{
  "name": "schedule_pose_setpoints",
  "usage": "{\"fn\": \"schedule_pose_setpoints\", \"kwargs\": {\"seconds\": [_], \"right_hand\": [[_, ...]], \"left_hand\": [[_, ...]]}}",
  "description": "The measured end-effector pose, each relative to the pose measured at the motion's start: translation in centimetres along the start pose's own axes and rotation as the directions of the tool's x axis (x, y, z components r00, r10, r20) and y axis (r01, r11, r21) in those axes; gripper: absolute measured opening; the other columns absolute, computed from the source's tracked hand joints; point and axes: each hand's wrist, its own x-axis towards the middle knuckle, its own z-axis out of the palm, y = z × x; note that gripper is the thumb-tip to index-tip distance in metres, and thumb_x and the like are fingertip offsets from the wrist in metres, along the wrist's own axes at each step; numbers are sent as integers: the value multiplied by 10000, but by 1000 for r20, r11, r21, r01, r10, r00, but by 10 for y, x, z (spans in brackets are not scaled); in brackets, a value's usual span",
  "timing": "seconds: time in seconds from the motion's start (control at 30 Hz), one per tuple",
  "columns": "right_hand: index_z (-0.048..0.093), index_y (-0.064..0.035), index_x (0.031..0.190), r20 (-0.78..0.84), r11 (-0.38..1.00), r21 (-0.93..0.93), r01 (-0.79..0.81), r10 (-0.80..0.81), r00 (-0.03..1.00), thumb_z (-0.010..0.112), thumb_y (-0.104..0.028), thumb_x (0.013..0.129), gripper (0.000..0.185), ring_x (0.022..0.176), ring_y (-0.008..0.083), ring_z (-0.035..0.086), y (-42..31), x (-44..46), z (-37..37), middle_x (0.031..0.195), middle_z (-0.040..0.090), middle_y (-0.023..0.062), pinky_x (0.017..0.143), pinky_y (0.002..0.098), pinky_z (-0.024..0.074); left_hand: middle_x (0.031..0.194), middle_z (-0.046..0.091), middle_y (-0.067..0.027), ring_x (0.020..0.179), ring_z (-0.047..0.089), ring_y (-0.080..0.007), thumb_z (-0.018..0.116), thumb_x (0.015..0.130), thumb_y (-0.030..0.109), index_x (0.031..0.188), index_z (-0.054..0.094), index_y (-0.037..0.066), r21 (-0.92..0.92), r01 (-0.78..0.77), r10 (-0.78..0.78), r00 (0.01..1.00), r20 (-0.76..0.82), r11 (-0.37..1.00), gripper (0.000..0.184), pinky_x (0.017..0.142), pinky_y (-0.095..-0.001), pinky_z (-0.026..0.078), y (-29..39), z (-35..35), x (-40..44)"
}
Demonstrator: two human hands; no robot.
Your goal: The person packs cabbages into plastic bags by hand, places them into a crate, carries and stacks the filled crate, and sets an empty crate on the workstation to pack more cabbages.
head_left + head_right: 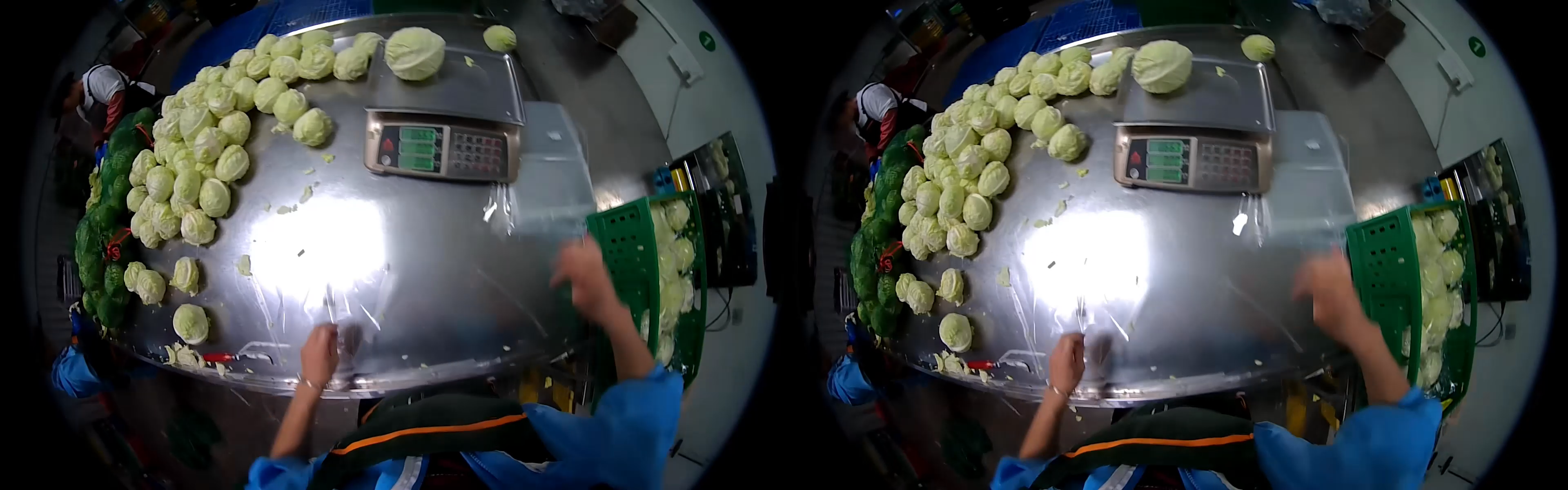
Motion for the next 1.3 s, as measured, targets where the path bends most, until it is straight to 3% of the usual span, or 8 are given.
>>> {"fn": "schedule_pose_setpoints", "kwargs": {"seconds": [0.13,0.2,0.47,0.73,0.9,1.1,1.23,1.3], "right_hand": [[503,-34,1195,-540,906,414,87,168,824,674,-266,778,506,1130,244,461,19,224,-6,1241,469,127,942,351,378],[123,-169,1424,-57,419,890,-179,492,869,722,-509,662,1027,1303,319,258,17,332,-5,1371,316,171,931,612,324],[54,-199,1426,-77,376,839,-394,798,597,808,-496,549,1193,1248,426,309,42,496,31,1411,231,198,874,670,331],[432,-128,1297,77,-310,951,-8,211,974,568,-508,768,666,1187,311,453,87,400,25,1310,461,89,985,531,343],[267,-110,1387,134,-525,825,-209,-177,975,560,-690,666,971,1239,403,355,46,182,112,1411,292,180,977,616,304],[188,-96,1381,629,-846,73,-528,-372,683,528,-271,850,654,1264,320,334,-109,8,207,1391,306,100,1029,534,285],[63,-115,1405,792,-479,542,-691,15,611,596,-291,812,817,1281,393,201,-170,7,174,1406,159,127,1021,563,237],[45,-94,1407,546,352,774,-526,51,837,623,-323,798,870,1285,396,193,-184,14,174,1401,138,184,1015,566,230]], "left_hand": [[959,538,-162,756,565,-263,455,744,-114,918,583,16,-136,256,-284,925,-254,957,253,646,-323,461,9,-3,-5],[981,518,-172,767,550,-267,450,735,-111,955,588,12,-225,410,-462,840,-284,884,287,653,-318,453,6,-7,7],[975,578,-143,820,573,-291,573,796,157,967,595,29,35,-10,4,985,172,999,215,724,-395,448,0,37,21],[951,596,-132,799,595,-238,569,820,198,1057,574,26,-226,-116,188,927,326,967,293,674,-354,489,34,49,35],[910,592,-142,753,593,-237,589,820,231,1087,555,-8,849,-215,390,921,11,482,360,618,-363,492,18,147,-53],[1062,546,-168,937,555,-275,629,789,208,1171,485,0,-160,99,-73,985,156,982,459,799,-372,456,81,29,-9],[1086,534,-173,966,546,-284,653,764,190,1152,488,8,-137,87,-92,995,-30,987,459,819,-377,445,89,18,-33],[1090,529,-171,973,542,-282,657,762,188,1155,481,5,-164,133,-137,990,-15,977,468,820,-382,442,81,20,-39]]}}
